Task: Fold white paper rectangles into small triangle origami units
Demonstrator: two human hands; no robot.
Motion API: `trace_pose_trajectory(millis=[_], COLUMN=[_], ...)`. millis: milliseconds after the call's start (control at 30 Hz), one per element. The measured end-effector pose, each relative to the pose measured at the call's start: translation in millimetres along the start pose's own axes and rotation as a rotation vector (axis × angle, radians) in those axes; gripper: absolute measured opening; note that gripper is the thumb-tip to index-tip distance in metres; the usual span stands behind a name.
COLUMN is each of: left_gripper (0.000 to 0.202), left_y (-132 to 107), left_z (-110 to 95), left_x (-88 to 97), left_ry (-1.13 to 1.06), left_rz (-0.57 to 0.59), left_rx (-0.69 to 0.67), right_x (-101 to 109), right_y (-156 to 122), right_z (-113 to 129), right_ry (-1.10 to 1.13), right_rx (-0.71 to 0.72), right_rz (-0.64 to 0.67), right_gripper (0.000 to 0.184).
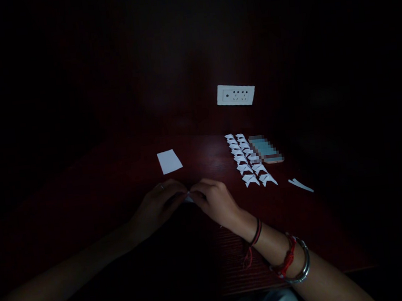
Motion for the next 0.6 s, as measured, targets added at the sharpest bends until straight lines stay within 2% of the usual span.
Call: trace_pose_trajectory(millis=[200,400,600], left_gripper=[0.011,0.010,0.014], left_y=[0.5,0.9,0.8], left_z=[3.3,12.9,12.1], left_x=[-3.5,-5.7,-4.8], left_ry=[-0.030,-0.232,-0.333], left_rz=[0.021,0.016,0.029], left_rx=[0.029,0.104,0.116], right_x=[-7.7,-11.8,-9.1], right_y=[-1.5,-1.6,-1.2], right_z=[-1.7,-4.5,-10.6], right_ry=[-0.035,-0.005,0.096], right_rx=[-0.005,-0.049,-0.137], right_rz=[0.051,0.073,0.018], right_gripper=[0.016,0.013,0.012])
Point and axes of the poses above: each hand's wrist, its own y-axis towards the middle knuckle, its own x-axis out of the back of the hand, z = x × y, the point moved 10 cm from there along y, towards the middle knuckle, and after that the axes turned 10 degrees about y, right-handed, at the moved point
